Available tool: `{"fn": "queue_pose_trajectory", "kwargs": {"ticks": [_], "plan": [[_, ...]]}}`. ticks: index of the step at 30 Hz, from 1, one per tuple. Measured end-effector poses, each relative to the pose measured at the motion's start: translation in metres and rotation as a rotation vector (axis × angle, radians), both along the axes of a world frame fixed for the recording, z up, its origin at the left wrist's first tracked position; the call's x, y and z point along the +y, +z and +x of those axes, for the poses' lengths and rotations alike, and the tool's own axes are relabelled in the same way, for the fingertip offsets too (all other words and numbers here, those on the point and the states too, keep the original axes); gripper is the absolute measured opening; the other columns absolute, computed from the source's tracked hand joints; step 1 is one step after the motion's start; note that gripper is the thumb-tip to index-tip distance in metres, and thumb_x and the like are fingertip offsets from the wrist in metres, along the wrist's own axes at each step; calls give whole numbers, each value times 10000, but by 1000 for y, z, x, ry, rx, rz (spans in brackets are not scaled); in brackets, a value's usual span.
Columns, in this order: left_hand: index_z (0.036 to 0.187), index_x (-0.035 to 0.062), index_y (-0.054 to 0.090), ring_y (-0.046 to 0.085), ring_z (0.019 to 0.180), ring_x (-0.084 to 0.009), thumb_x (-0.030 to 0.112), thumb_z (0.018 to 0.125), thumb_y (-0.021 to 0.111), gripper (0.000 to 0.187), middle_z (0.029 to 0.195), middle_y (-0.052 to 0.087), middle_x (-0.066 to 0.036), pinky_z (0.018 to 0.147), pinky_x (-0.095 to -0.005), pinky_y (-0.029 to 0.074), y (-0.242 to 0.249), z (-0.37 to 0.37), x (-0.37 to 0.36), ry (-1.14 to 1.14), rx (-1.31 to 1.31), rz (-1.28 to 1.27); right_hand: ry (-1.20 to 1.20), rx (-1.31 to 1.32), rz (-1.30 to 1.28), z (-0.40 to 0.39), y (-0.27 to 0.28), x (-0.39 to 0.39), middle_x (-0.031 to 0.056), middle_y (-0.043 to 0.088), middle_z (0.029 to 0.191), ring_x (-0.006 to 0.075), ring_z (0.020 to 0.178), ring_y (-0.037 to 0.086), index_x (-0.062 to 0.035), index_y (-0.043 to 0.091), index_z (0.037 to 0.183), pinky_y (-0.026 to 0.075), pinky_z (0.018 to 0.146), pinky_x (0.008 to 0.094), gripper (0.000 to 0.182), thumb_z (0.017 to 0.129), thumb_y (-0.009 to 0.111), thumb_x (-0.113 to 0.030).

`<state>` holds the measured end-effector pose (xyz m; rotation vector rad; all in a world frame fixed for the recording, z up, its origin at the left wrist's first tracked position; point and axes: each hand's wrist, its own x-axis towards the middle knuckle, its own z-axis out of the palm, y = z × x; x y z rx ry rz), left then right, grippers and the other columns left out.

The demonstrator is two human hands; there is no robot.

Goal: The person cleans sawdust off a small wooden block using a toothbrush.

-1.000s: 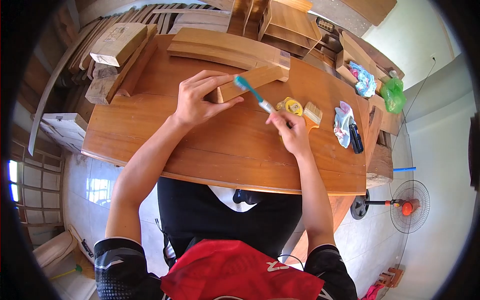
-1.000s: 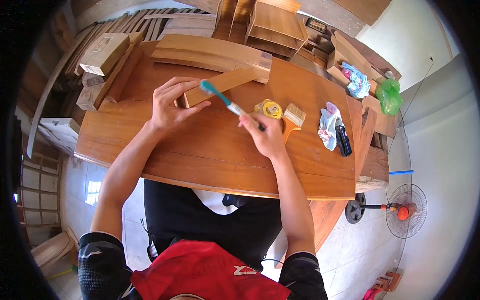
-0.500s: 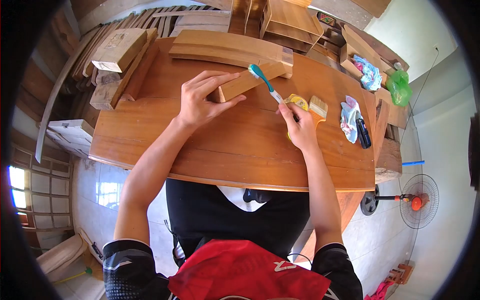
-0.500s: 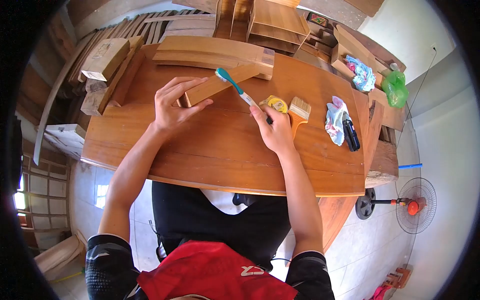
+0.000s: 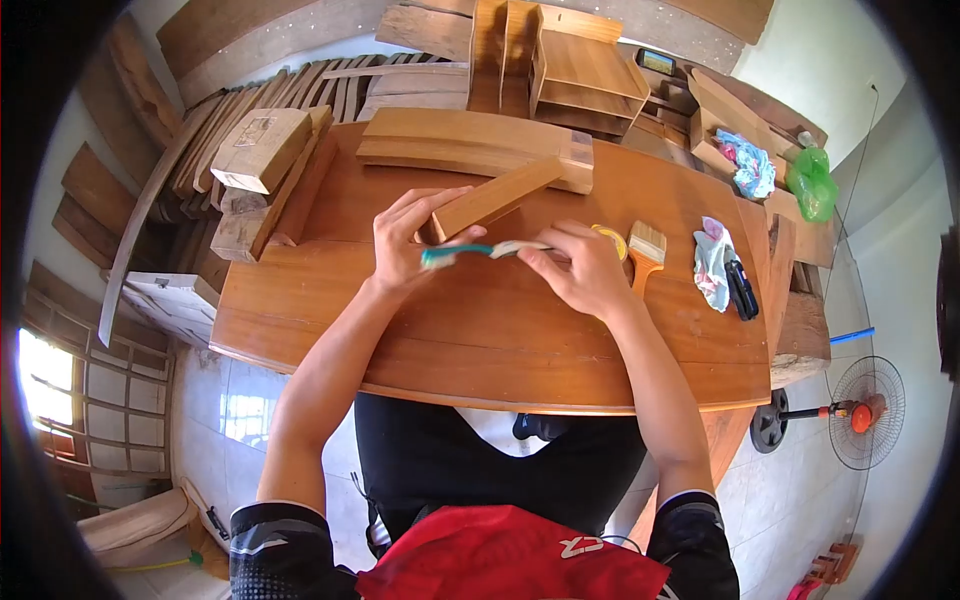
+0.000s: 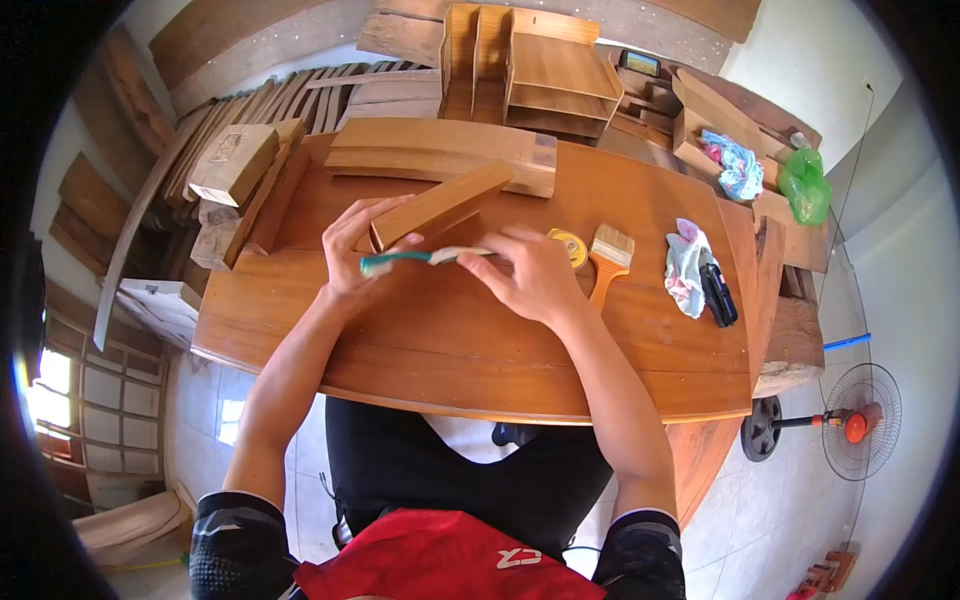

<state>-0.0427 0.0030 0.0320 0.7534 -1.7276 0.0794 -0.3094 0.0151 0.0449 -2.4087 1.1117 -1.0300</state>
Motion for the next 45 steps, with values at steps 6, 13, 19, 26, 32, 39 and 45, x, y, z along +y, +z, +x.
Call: {"fn": "queue_pose_trajectory", "kwargs": {"ticks": [6, 13, 19, 26, 32, 39, 45], "plan": [[1162, 41, 798, 705, 732, -202, 209, 700, 991, 528, 953, 793, -106, 576, -304, 544, 0, 0, -3, 7, -13, -18, -106, -113, -85, -25, 1, -1, 94, 744, 859, 211, 640, 658, -69, 815, 1075, 493, 564, 338, 297, 962, 789, -342], [1088, 26, 796, 673, 679, -194, 201, 697, 989, 470, 917, 787, -102, 576, -310, 535, -4, 1, 0, 69, -15, 0, 42, -258, -25, -10, -3, 7, 108, 784, 915, 135, 575, 575, -132, 762, 1318, 470, 543, 283, 351, 976, 743, -55], [1119, 15, 789, 648, 697, -198, 153, 714, 972, 465, 938, 784, -116, 637, -313, 531, -2, 2, 2, 78, -13, 56, 47, -321, -67, -17, 0, -2, 49, 730, 949, 95, 703, 598, -97, 785, 1221, 435, 576, 256, 275, 968, 726, -5], [1177, -13, 767, 766, 928, -272, 73, 768, 924, 447, 1049, 796, -164, 841, -347, 593, 5, 0, 9, 77, 1, 159, -28, -334, -45, -11, 13, 12, 35, 730, 957, 95, 703, 599, -113, 789, 1179, 412, 540, 261, 247, 950, 758, -23], [1181, -9, 765, 767, 947, -267, 70, 774, 921, 442, 1071, 796, -160, 853, -350, 594, 2, 1, 7, 61, 0, 142, -103, -328, -169, -11, 6, 4, 58, 730, 932, 152, 670, 630, -129, 795, 1218, 453, 539, 268, 269, 960, 768, -58], [1170, -1, 771, 723, 861, -244, 110, 755, 943, 462, 1022, 786, -150, 767, -338, 568, -2, 5, 5, 98, -14, 140, 91, -230, -77, -4, 5, 12, 82, 691, 974, 214, 741, 669, -154, 753, 1296, 543, 631, 327, 332, 993, 700, -31], [1142, 31, 795, 612, 615, -160, 159, 724, 973, 472, 855, 775, -95, 555, -284, 497, 1, 1, -3, 54, -13, -30, -21, -294, -85, -10, -6, -2, 102, 709, 1028, 241, 817, 707, -112, 713, 1274, 560, 663, 352, 285, 1012, 664, -12]]}}
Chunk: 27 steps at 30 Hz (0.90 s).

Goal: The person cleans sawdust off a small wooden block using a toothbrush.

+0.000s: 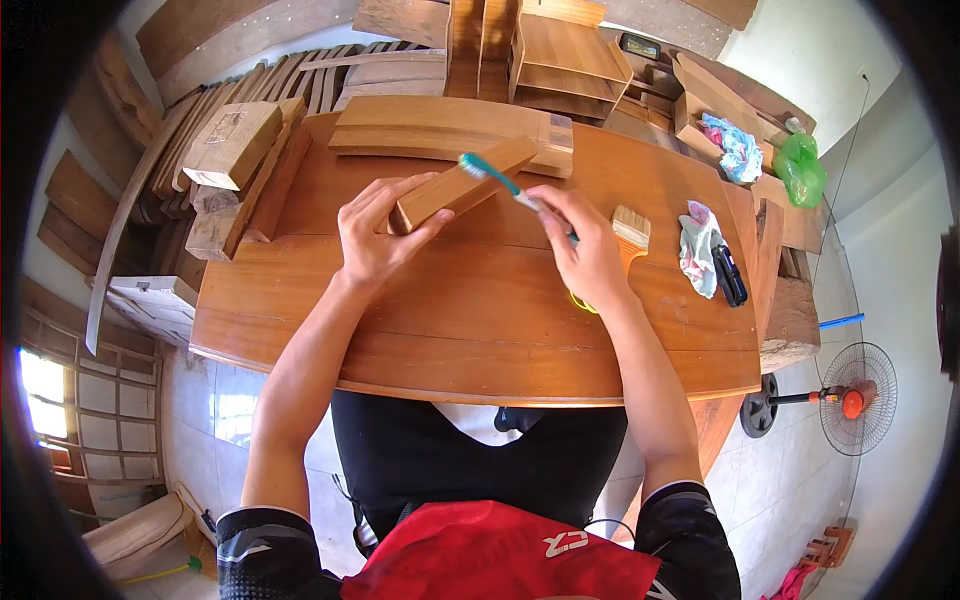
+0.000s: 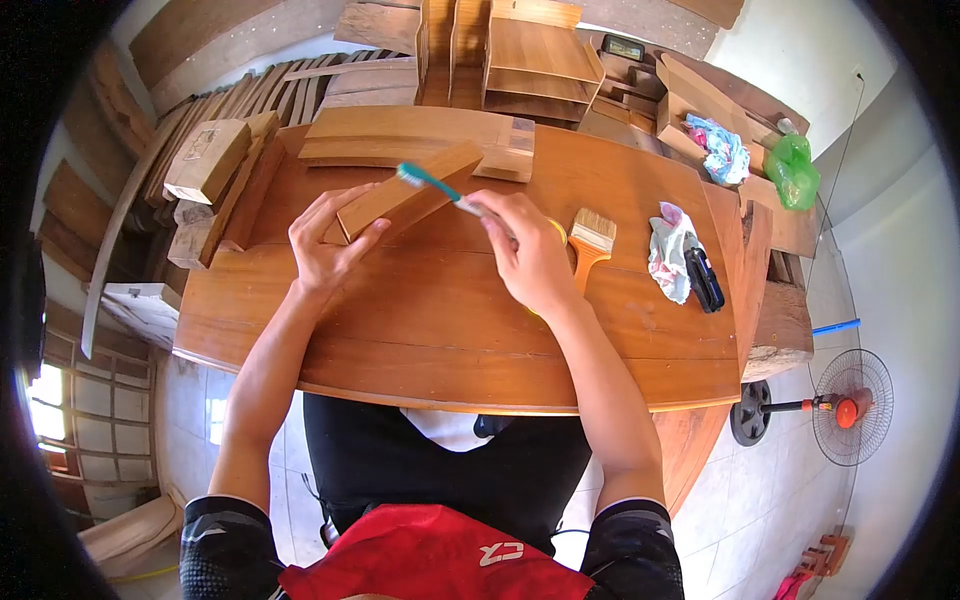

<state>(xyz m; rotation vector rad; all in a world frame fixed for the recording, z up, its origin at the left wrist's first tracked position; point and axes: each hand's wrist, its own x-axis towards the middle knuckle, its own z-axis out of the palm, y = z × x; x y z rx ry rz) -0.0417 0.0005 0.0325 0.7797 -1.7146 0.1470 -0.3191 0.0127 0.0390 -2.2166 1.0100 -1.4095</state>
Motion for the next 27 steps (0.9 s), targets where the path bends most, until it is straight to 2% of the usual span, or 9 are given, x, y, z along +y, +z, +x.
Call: {"fn": "queue_pose_trajectory", "kwargs": {"ticks": [2, 6, 11, 15, 17, 19, 23, 25, 27], "plan": [[1143, 35, 796, 615, 618, -162, 159, 724, 972, 471, 864, 779, -96, 556, -287, 500, -1, -1, 0, -11, 5, -33, -2, -35, -30, -1, 0, -1, 93, 710, 1026, 224, 810, 688, -108, 714, 1269, 545, 653, 341, 270, 1016, 669, -25], [1147, 41, 798, 632, 633, -163, 159, 719, 971, 477, 902, 788, -100, 565, -289, 512, 4, -1, 5, -7, -14, 56, 105, 35, 137, 13, 9, 19, 83, 694, 995, 174, 826, 647, -71, 744, 1232, 502, 671, 286, 244, 999, 694, -20], [1152, 48, 799, 639, 641, -154, 156, 713, 970, 483, 953, 796, -96, 555, -281, 514, -3, 2, -2, 0, 1, -17, -160, -44, 47, -5, 1, -3, 82, 712, 937, 177, 733, 631, -126, 782, 1203, 514, 649, 305, 239, 992, 706, -44], [1152, 48, 798, 664, 680, -172, 159, 710, 971, 488, 964, 797, -98, 558, -284, 526, 1, 0, 6, -23, -40, 45, 49, -34, 109, 4, 2, 10, 74, 708, 947, 169, 748, 629, -104, 776, 1199, 512, 653, 309, 227, 987, 719, -48], [1149, 49, 799, 672, 697, -178, 164, 707, 973, 490, 969, 798, -99, 559, -284, 529, 4, 0, 6, -72, -62, 7, 184, -14, -68, 17, -2, 13, 71, 704, 949, 178, 756, 637, -83, 778, 1176, 513, 658, 306, 218, 967, 741, -35], [1143, 51, 800, 677, 705, -184, 167, 702, 976, 488, 968, 799, -99, 563, -289, 532, 6, -2, 7, -48, -57, 18, 172, -30, -16, 19, 2, 15, 79, 706, 949, 185, 780, 646, -81, 782, 1167, 516, 683, 316, 209, 967, 740, -35], [1128, 54, 801, 702, 736, -196, 178, 694, 981, 486, 974, 803, -95, 584, -303, 552, -1, 3, 4, 27, -51, 28, -214, 21, 4, -12, 10, -3, 98, 720, 952, 205, 798, 676, -109, 789, 1152, 541, 717, 331, 223, 981, 691, -5], [1134, 11, 781, 746, 839, -264, 151, 695, 969, 497, 1026, 799, -140, 715, -344, 593, 3, 0, 8, -2, -81, 40, -328, -62, 88, -22, 9, -9, 97, 715, 952, 228, 823, 676, -112, 791, 1140, 534, 763, 347, 211, 970, 703, -22], [1137, -8, 772, 767, 890, -299, 139, 694, 965, 505, 1051, 797, -163, 777, -364, 615, 6, -3, 12, -22, -112, 34, -254, -14, 19, -17, 5, -4, 96, 710, 953, 241, 852, 667, -120, 793, 1140, 522, 801, 353, 208, 963, 714, -45]]}}
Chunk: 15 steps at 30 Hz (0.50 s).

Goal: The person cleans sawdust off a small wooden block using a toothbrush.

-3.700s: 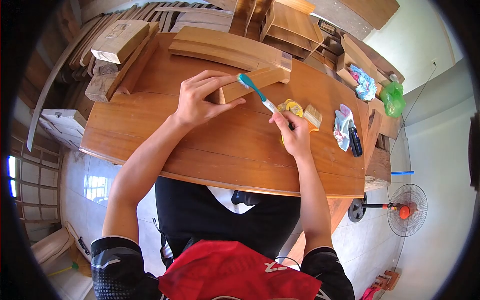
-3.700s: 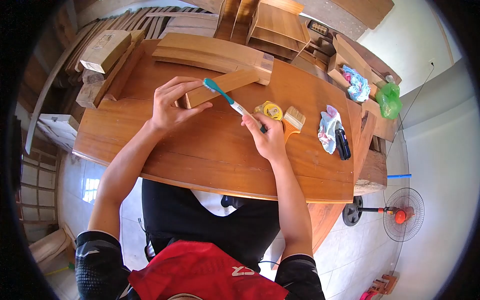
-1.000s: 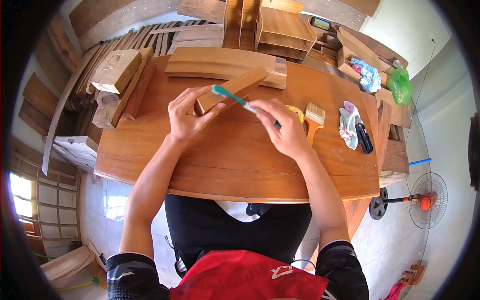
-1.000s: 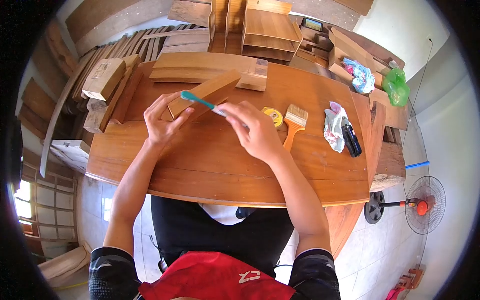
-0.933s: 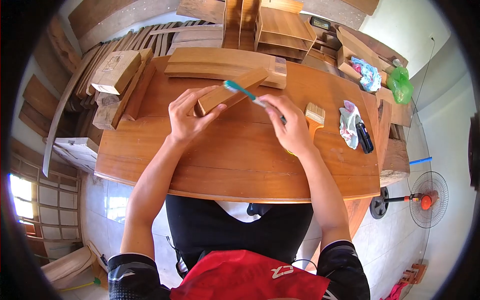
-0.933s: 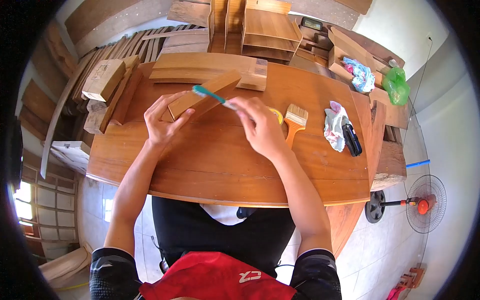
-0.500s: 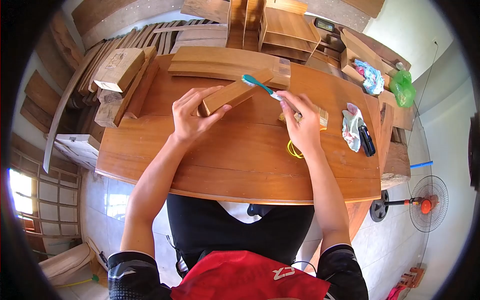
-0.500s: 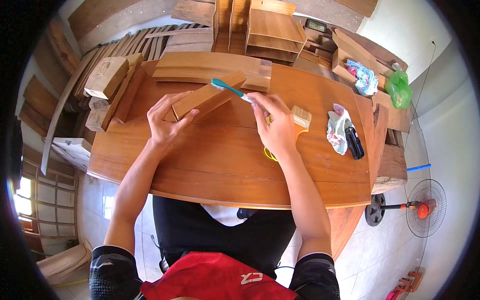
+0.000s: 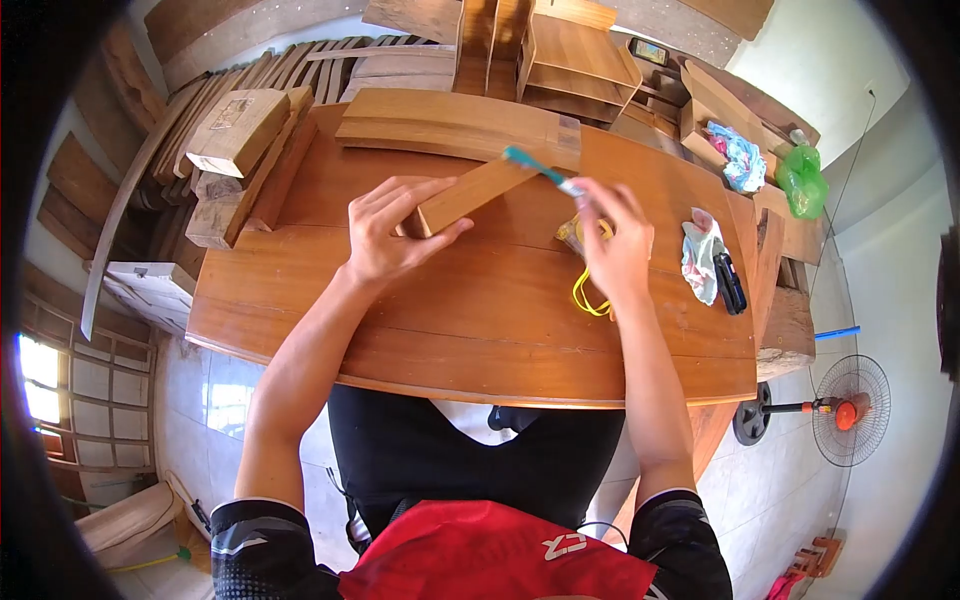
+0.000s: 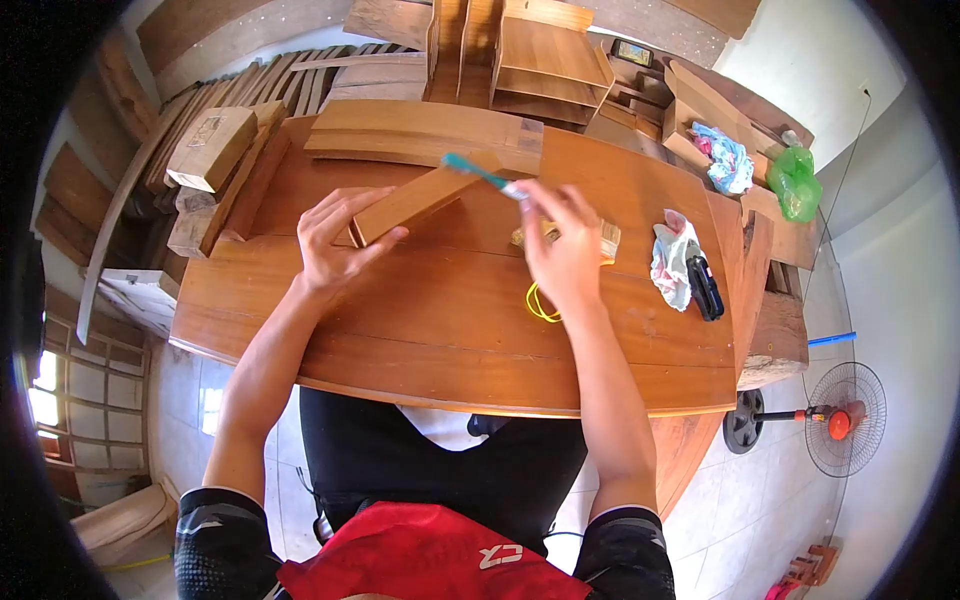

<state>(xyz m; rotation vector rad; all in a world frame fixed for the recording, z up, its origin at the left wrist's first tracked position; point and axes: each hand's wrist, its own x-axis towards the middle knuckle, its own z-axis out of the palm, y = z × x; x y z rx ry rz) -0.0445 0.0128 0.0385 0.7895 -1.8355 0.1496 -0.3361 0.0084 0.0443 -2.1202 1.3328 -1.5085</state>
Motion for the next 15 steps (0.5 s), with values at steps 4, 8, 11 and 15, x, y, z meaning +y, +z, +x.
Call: {"fn": "queue_pose_trajectory", "kwargs": {"ticks": [4, 8, 11, 15], "plan": [[1138, 3, 777, 765, 886, -301, 141, 683, 970, 514, 1048, 797, -162, 766, -363, 617, 3, -1, 3, -22, -44, -8, 301, 20, -46, 30, 3, 20, 83, 711, 974, 263, 961, 666, -122, 789, 1128, 499, 866, 366, 200, 949, 719, -66], [1134, -2, 778, 764, 878, -295, 135, 666, 972, 525, 1049, 797, -165, 756, -358, 615, 0, 1, 1, 1, -49, -20, 202, -2, -55, 18, -5, 4, 81, 714, 971, 252, 931, 682, -94, 784, 1117, 511, 861, 363, 185, 952, 709, -52], [1119, -18, 777, 764, 863, -294, 137, 661, 972, 521, 1037, 797, -169, 743, -353, 614, -1, 1, 0, -33, -33, -72, 29, -140, 24, -3, -2, -7, 61, 735, 992, 222, 931, 693, -122, 791, 1113, 502, 896, 363, 201, 948, 707, -43], [1099, -27, 780, 763, 843, -290, 151, 659, 973, 512, 1015, 797, -168, 718, -351, 609, 4, -3, 6, -65, -42, -120, 74, 40, -121, 7, 2, 4, 34, 744, 1006, 195, 956, 687, -110, 786, 1078, 474, 851, 340, 197, 901, 762, -28]]}}
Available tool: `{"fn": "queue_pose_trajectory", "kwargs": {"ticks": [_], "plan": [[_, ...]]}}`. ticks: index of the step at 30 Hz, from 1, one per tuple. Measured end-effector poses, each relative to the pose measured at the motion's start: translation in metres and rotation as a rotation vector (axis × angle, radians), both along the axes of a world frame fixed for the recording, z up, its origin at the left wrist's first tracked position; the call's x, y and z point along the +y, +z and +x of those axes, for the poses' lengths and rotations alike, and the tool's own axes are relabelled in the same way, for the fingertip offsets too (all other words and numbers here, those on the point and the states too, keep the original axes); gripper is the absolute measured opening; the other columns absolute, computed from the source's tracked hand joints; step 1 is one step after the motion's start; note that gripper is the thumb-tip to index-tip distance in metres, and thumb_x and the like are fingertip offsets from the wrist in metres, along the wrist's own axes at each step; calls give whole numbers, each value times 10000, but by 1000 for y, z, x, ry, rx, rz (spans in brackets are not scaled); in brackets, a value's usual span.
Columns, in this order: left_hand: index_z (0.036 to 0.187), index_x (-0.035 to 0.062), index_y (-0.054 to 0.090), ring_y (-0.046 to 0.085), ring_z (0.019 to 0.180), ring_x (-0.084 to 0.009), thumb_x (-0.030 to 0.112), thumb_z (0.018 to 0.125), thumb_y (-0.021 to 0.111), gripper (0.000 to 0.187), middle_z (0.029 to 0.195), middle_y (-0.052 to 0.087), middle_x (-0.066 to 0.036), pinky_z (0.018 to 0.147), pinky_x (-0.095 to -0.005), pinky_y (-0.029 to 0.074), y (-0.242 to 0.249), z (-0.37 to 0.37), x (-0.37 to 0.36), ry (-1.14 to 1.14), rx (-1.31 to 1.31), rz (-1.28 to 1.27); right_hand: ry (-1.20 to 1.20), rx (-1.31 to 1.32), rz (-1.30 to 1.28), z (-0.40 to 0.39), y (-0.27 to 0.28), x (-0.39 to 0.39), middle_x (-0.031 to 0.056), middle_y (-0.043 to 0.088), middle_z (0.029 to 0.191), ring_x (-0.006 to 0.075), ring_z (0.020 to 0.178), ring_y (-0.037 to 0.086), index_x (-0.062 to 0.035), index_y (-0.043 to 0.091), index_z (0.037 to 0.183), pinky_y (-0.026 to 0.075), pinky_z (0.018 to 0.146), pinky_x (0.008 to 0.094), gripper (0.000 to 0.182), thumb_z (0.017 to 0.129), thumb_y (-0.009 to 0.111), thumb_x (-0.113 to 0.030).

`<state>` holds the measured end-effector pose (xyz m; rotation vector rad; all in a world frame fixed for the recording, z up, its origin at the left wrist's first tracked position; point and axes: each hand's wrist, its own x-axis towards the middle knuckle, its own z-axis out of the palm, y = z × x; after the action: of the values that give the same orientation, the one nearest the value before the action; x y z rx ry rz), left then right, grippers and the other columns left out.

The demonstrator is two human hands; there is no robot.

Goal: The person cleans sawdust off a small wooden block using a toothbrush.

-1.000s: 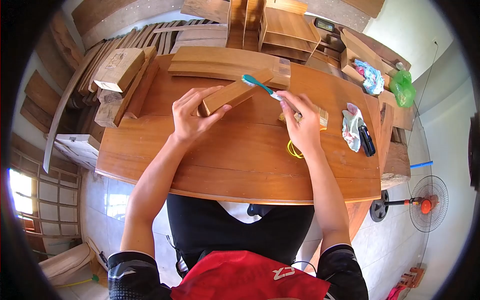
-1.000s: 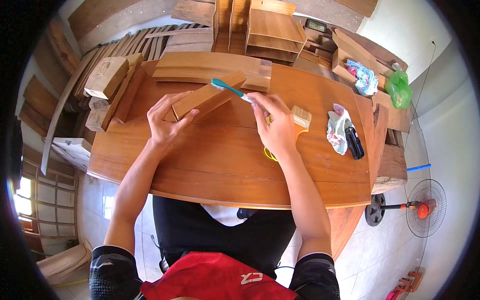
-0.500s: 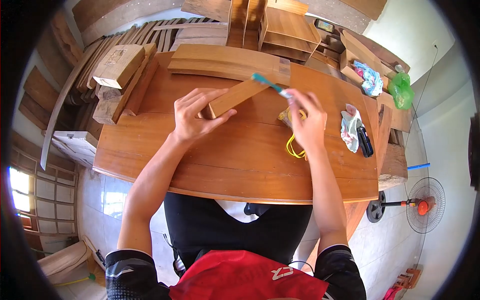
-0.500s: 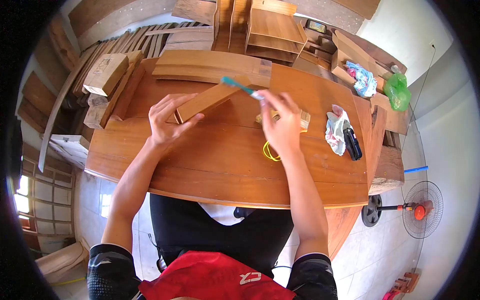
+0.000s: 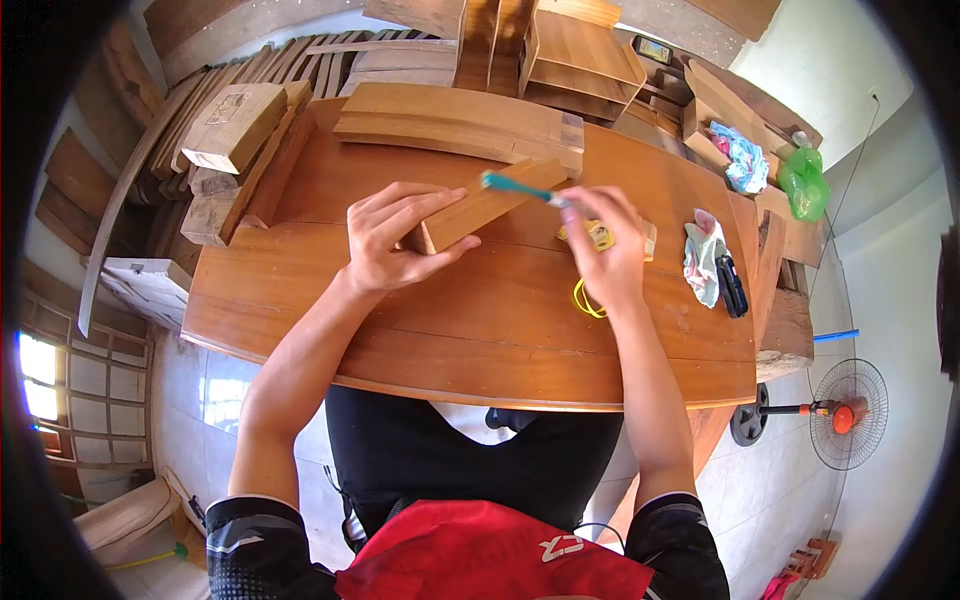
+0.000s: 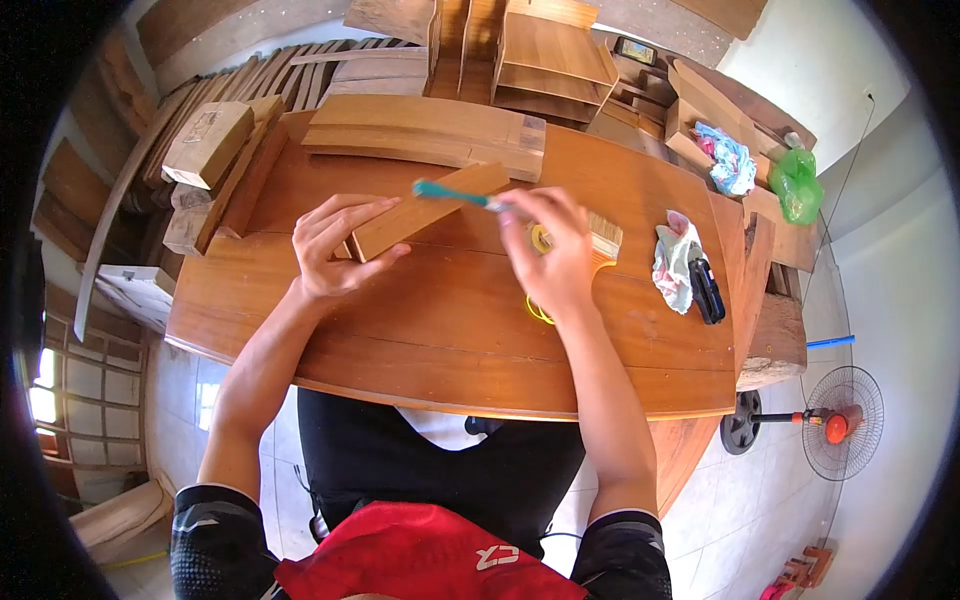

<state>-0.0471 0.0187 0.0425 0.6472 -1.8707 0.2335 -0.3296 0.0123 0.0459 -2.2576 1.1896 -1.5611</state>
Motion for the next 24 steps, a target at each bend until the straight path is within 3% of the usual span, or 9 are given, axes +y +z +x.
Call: {"fn": "queue_pose_trajectory", "kwargs": {"ticks": [4, 11, 14, 17, 20, 24], "plan": [[1090, -27, 782, 763, 837, -283, 161, 655, 974, 511, 999, 797, -165, 707, -348, 606, 1, 2, 2, 11, -3, 34, 111, -37, -40, 16, -5, 3, 33, 744, 1024, 195, 977, 691, -126, 788, 1059, 447, 895, 340, 203, 867, 834, -79], [1069, -29, 785, 758, 822, -280, 179, 661, 970, 494, 1003, 802, -155, 710, -350, 609, -1, 0, 0, -10, 48, 60, -139, 8, -91, -20, -7, -19, 28, 748, 1040, 211, 964, 677, -129, 767, 1062, 420, 925, 356, 169, 907, 795, -69], [1060, -30, 785, 758, 821, -275, 198, 667, 961, 487, 995, 806, -150, 705, -349, 610, -1, -1, 1, -30, 33, 39, -70, 30, -75, -12, -1, -10, 27, 740, 1025, 205, 975, 663, -115, 759, 1052, 410, 923, 362, 165, 895, 800, -85], [1027, 37, 806, 757, 800, -224, 238, 664, 973, 448, 938, 807, -78, 646, -315, 606, 2, -4, 1, -39, 40, -27, 35, 50, -85, 3, 0, 0, 37, 723, 1005, 205, 963, 656, -100, 756, 1013, 413, 904, 359, 152, 874, 818, -101], [1021, 33, 803, 751, 790, -228, 233, 664, 967, 440, 929, 805, -79, 642, -315, 601, 2, -5, 1, -53, 47, -32, 114, 28, -94, 9, -1, 3, 56, 724, 996, 210, 933, 667, -92, 761, 1011, 428, 900, 351, 152, 875, 829, -94], [1023, -32, 777, 742, 794, -288, 203, 664, 944, 461, 945, 797, -152, 693, -355, 591, -1, 0, 2, -32, 49, 42, -68, -153, 43, -6, -8, -15, 79, 741, 969, 225, 903, 703, -65, 764, 1022, 483, 871, 357, 128, 908, 819, -83]]}}
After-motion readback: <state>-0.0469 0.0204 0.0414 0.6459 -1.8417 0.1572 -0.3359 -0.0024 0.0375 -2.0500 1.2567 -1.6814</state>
